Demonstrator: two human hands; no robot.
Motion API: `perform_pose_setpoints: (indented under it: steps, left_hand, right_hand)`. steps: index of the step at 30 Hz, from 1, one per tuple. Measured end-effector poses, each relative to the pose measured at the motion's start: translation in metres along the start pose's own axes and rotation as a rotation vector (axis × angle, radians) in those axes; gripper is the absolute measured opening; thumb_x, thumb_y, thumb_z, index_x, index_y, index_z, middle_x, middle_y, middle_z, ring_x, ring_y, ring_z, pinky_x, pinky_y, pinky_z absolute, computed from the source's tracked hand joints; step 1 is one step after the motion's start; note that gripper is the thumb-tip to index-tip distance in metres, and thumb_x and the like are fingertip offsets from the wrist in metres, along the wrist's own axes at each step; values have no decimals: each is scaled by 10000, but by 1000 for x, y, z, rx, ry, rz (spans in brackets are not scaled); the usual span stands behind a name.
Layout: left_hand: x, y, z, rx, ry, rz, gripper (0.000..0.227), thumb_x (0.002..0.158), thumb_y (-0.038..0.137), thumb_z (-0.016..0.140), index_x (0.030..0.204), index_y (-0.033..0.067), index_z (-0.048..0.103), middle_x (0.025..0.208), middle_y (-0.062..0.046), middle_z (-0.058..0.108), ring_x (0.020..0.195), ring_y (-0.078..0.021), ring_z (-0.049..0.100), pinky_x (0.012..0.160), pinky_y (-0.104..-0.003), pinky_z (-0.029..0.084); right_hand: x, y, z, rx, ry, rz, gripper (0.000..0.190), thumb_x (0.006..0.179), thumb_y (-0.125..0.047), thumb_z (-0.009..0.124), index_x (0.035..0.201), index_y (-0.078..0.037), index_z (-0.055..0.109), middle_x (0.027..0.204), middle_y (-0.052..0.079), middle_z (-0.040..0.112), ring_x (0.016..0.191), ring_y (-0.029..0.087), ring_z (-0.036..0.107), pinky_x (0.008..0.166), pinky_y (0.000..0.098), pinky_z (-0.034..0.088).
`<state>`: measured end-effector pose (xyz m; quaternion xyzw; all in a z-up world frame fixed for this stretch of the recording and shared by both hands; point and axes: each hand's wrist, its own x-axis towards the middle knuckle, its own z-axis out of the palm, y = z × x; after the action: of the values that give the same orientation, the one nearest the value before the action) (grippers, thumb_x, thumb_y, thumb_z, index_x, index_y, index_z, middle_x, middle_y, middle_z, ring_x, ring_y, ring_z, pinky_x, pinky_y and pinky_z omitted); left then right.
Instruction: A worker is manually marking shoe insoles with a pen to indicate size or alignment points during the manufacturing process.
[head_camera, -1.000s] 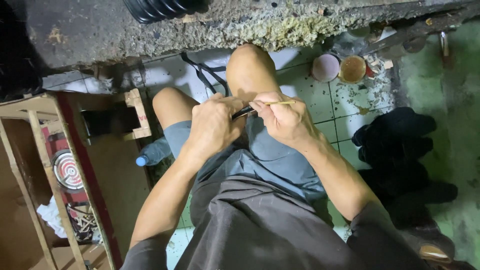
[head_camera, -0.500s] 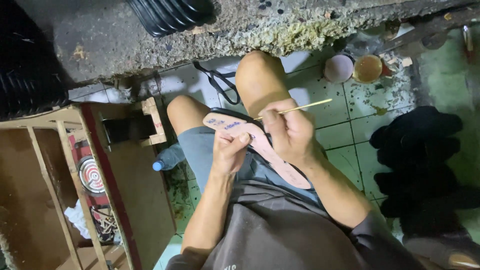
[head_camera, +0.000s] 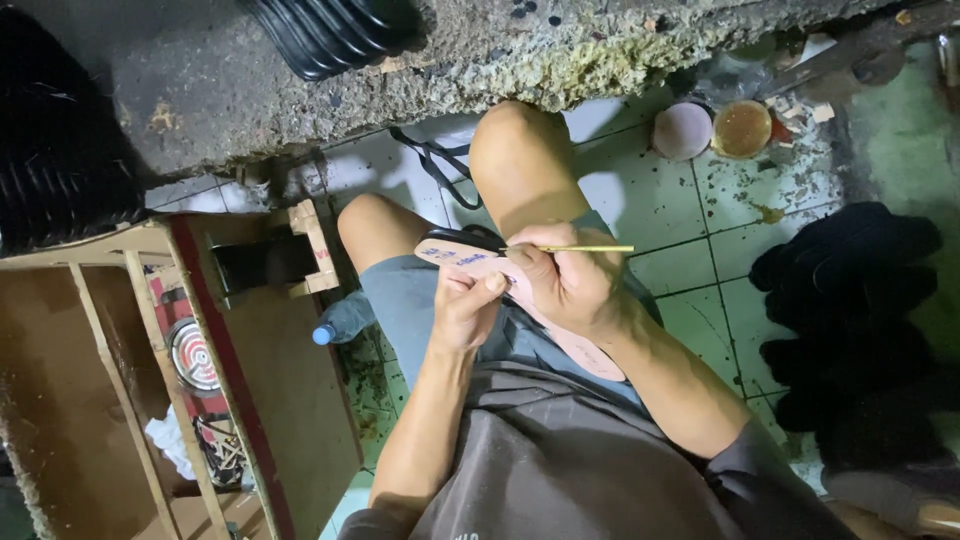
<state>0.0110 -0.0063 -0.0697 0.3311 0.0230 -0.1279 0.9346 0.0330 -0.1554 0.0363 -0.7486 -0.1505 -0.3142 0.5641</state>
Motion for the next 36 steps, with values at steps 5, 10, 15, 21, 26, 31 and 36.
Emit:
perform_pose_setpoints:
  steps: [5,10,15,21,26,31,36]
  left_hand:
    - [1,-6,-10,21,-23,-7,118,815,-49,722,931,-68,731,794,-170,736,700,-182,704,669,-277,548]
    - [4,0,2,47,-39,-10,113,823,-29,720,921,-82,740,780,-164,741,696,-161,701,663,-260,540]
    - [5,5,13,41,-53,-16,109,843,-19,704,903,-106,733,746,-199,726,679,-209,711,667,-304,559]
    - [28,32,1,70,348,105,278,823,3,772,1073,81,680,969,-77,770,858,-211,743,785,-368,611]
    - [34,52,19,70,589,147,235,839,7,756,1059,55,689,965,-80,766,853,-203,738,764,-381,627]
    - [23,52,33,339,674,28,370,693,-79,849,973,14,625,839,-65,712,683,-197,708,619,-365,649]
    - [14,47,20,397,660,7,320,706,-36,871,944,-2,659,821,-130,744,659,-260,754,517,-357,664]
  right_hand:
    - [-13,6,3,-29,21,23,163,984,-78,610,911,44,690,614,163,602,450,333,596,453,332,497]
    - [-15,7,2,-77,42,18,113,953,-27,634,894,44,699,552,153,565,421,323,588,443,317,486]
    - [-12,10,6,-77,126,102,138,999,-5,600,892,56,663,565,142,558,441,267,552,458,329,477]
    - [-22,14,-34,230,-133,639,258,988,0,594,1245,14,609,777,149,651,632,153,620,569,296,544]
    - [-34,10,-54,185,-316,719,382,888,31,677,1259,89,602,1043,270,677,951,262,653,833,456,536]
    - [-59,50,-64,62,99,828,391,938,4,753,1272,86,568,1078,222,632,860,205,665,714,312,626]
    - [-74,57,-50,26,178,818,268,954,-21,754,1183,72,651,910,207,685,773,165,668,670,275,603]
